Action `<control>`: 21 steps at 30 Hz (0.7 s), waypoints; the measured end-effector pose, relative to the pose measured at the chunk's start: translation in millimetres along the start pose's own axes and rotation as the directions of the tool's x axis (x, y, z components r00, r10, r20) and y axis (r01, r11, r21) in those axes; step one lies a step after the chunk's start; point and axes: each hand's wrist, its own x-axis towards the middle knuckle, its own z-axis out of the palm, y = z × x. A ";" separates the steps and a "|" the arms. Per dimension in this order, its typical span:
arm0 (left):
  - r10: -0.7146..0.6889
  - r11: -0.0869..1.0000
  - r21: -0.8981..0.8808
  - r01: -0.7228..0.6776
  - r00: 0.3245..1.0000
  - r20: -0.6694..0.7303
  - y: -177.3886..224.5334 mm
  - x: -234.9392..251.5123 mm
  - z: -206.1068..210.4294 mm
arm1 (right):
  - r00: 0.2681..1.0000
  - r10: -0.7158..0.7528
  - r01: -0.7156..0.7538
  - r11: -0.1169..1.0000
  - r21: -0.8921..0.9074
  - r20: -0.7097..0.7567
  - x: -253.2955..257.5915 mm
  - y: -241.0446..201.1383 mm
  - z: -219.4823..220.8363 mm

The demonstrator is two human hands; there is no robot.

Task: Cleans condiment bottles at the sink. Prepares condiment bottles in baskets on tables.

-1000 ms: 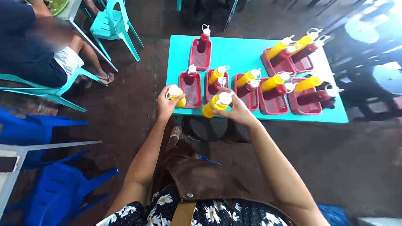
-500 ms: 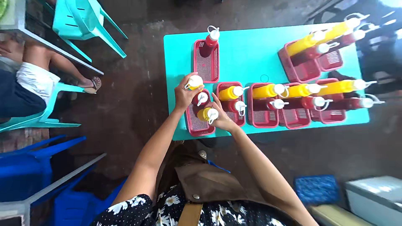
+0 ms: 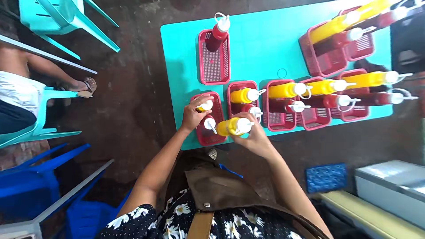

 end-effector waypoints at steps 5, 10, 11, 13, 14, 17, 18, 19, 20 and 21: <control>-0.011 0.997 -0.066 0.027 0.974 0.224 -6.9 14.4 -16.1 | 0.992 0.003 -0.019 0.991 -0.130 -0.127 61.6 -39.0 -34.0; -0.116 0.979 -0.098 0.181 0.877 0.466 11.0 38.5 -59.2 | 0.966 -0.050 0.002 0.982 -0.188 -0.253 151.8 -32.6 -38.8; -0.122 0.973 -0.131 0.191 0.903 0.412 14.9 51.4 -67.4 | 0.962 -0.018 -0.029 0.985 -0.167 -0.273 165.2 -32.0 -42.4; -0.111 0.988 -0.080 0.135 0.963 0.245 18.6 91.7 -73.4 | 0.951 0.105 -0.127 0.990 -0.061 -0.290 186.7 -31.5 -51.4; -0.088 0.995 -0.023 0.093 0.980 0.177 17.9 117.2 -70.4 | 0.944 0.165 -0.166 0.986 0.020 -0.285 194.5 -30.6 -55.0; 0.034 0.976 0.212 -0.041 0.999 0.041 12.0 198.7 -40.5 | 0.925 0.263 -0.223 0.960 0.169 -0.274 206.5 -33.7 -61.8; 0.047 0.958 0.281 -0.052 0.999 0.023 10.8 222.1 -27.7 | 0.919 0.273 -0.239 0.960 0.147 -0.285 208.6 -33.8 -64.8; 0.047 0.943 0.328 -0.050 0.999 0.017 8.3 241.3 -15.4 | 0.914 0.277 -0.255 0.961 0.112 -0.298 209.6 -33.8 -68.1; -0.002 0.931 0.364 -0.013 0.999 0.039 7.1 257.5 -5.9 | 0.907 0.274 -0.263 0.962 0.080 -0.320 211.0 -33.5 -71.4; -0.050 0.917 0.398 0.018 0.996 0.071 5.3 268.7 1.7 | 0.899 0.271 -0.265 0.962 0.065 -0.345 211.7 -32.6 -74.3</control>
